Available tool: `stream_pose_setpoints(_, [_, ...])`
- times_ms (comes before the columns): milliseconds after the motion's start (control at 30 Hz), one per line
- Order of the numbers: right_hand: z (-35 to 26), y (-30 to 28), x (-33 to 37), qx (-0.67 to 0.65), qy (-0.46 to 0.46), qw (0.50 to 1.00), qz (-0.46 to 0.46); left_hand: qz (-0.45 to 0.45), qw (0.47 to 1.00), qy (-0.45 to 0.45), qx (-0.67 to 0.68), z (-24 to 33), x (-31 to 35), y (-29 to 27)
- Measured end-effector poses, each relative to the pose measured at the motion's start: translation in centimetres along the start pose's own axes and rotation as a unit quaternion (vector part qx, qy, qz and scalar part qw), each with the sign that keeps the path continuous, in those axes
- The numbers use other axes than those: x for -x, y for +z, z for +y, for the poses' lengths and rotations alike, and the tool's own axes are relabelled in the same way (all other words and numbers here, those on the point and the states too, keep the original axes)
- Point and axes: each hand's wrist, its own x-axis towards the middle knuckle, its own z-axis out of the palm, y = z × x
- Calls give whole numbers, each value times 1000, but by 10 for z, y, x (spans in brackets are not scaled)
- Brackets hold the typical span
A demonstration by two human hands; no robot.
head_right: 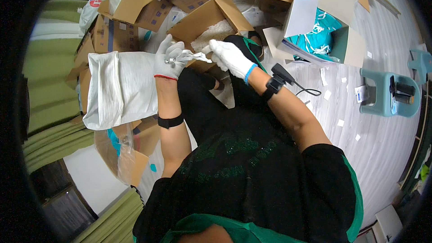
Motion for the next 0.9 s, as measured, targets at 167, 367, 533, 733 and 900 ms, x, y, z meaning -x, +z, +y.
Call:
stream_pose_setpoints(167, [1,10,0,-101,60,986,-117,8,1000,-4,15,-6,1,5])
stream_pose_setpoints(367, [-12,18,18,-123,16,984,-131,48,997,60,29,0,3,-11])
stream_pose_setpoints(533, [-17,12,21,-66,13,987,-144,40,996,67,-50,-4,0,-19])
stream_pose_setpoints(733, [-24,-3,20,213,-57,970,-102,31,527,403,-748,-32,-3,-33])
stream_pose_setpoints(900, [-29,-10,28,369,-108,920,-77,57,280,93,-954,-55,20,-20])
